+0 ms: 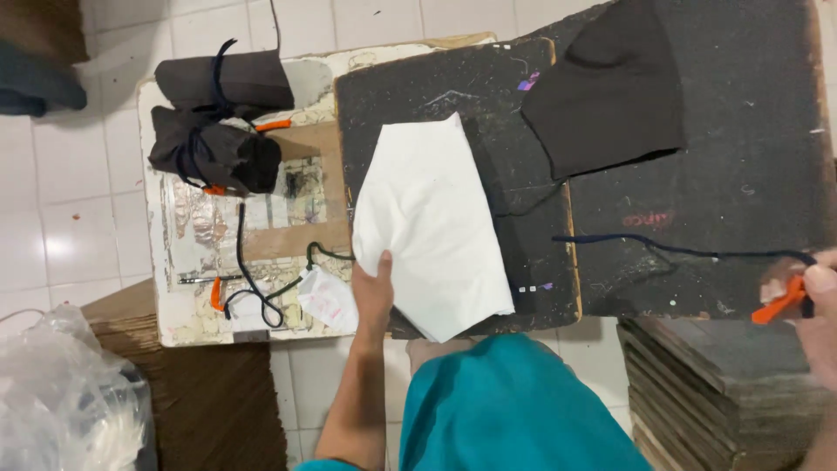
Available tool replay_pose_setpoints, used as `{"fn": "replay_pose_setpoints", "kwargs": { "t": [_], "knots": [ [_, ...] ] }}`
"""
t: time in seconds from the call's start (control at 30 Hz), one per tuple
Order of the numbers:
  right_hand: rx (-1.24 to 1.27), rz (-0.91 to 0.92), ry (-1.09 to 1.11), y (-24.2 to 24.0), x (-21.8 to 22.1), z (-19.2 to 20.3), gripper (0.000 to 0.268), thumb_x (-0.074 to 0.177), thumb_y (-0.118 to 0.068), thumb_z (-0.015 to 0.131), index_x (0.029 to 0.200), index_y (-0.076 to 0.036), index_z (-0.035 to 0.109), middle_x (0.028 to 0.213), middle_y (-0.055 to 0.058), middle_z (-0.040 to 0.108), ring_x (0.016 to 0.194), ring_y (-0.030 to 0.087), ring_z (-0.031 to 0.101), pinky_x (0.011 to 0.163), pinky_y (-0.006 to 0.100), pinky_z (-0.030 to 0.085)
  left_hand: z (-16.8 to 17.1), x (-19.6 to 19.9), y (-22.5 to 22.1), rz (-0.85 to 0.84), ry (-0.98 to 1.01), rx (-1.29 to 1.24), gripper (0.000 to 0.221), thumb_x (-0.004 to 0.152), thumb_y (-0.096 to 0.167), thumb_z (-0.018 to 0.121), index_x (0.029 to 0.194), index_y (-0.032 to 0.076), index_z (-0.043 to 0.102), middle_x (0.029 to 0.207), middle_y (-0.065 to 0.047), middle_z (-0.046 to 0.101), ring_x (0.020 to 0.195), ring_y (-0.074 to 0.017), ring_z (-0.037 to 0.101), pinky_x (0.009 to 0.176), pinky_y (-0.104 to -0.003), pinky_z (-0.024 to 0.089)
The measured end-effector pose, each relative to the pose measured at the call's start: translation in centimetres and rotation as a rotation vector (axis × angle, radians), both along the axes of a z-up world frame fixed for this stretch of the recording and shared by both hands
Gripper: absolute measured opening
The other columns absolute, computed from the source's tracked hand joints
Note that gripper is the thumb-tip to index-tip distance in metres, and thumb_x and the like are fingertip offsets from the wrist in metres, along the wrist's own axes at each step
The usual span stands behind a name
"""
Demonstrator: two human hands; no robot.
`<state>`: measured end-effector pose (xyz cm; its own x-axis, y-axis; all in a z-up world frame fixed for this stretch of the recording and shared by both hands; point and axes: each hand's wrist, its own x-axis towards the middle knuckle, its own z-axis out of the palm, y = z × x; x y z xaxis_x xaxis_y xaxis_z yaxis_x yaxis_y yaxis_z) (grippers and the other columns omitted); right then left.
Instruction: Folding and bundling fabric pieces using ties and marking them with a pen
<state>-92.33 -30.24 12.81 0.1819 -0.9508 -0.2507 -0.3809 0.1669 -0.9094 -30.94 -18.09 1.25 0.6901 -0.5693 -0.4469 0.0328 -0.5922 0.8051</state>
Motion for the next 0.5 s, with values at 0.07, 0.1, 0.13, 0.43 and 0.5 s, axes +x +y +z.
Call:
{"fn": "replay_pose_setpoints", "kwargs": {
  "t": [0.07,0.1,0.13,0.43,0.5],
  "knots": [
    [-0.019,-0.046,0.006,2.6,5.3,2.3,0.018,0.119,-0.028,0.043,0.127,-0.011,0.040,0.098,0.015,0.047,0.085,0.032,0.052,0.076,0.050,0.047,0.7,1.2,0.7,-0.013,-0.064,-0.049,0.054,0.090,0.036,0.067,0.130,0.000,0.065,0.125,-0.017,0.073,0.117,-0.0283,0.069,0.098,-0.039,0.055],
    [-0.051,-0.043,-0.075,2.8,5.9,2.4,0.013,0.119,-0.021,0.043,0.127,-0.011,0.044,0.096,0.015,0.051,0.085,0.030,0.055,0.080,0.047,0.050,1.2,2.0,0.7,-0.008,-0.057,-0.056,0.052,0.093,0.031,0.066,0.133,-0.001,0.063,0.128,-0.017,0.072,0.120,-0.0291,0.068,0.100,-0.039,0.055],
    [-0.083,-0.041,-0.157,3.0,6.7,2.5,0.010,0.119,-0.015,0.043,0.127,-0.011,0.048,0.093,0.016,0.056,0.085,0.028,0.058,0.083,0.044,0.052,1.6,2.9,0.8,-0.002,-0.051,-0.063,0.049,0.095,0.026,0.064,0.136,-0.001,0.061,0.131,-0.017,0.070,0.122,-0.0299,0.067,0.102,-0.040,0.055],
    [0.152,-0.262,-0.151,5.5,15.9,5.1,0.011,0.112,-0.001,0.049,0.122,0.002,0.053,0.101,0.022,0.062,0.087,0.032,0.061,0.080,0.048,0.056,-0.5,3.2,2.2,0.027,-0.521,0.149,0.068,0.090,0.009,0.070,0.150,0.001,0.041,0.151,-0.027,0.042,0.141,-0.0460,0.037,0.116,-0.058,0.029],
    [0.194,-0.198,-0.198,5.1,19.1,5.5,0.010,0.109,-0.002,0.051,0.115,0.002,0.057,0.098,0.021,0.065,0.087,0.031,0.064,0.079,0.046,0.058,2.8,0.2,1.4,-0.160,-0.493,0.020,0.060,0.094,0.018,0.066,0.148,0.001,0.043,0.149,-0.024,0.045,0.140,-0.0408,0.040,0.117,-0.055,0.032]
  ]
}}
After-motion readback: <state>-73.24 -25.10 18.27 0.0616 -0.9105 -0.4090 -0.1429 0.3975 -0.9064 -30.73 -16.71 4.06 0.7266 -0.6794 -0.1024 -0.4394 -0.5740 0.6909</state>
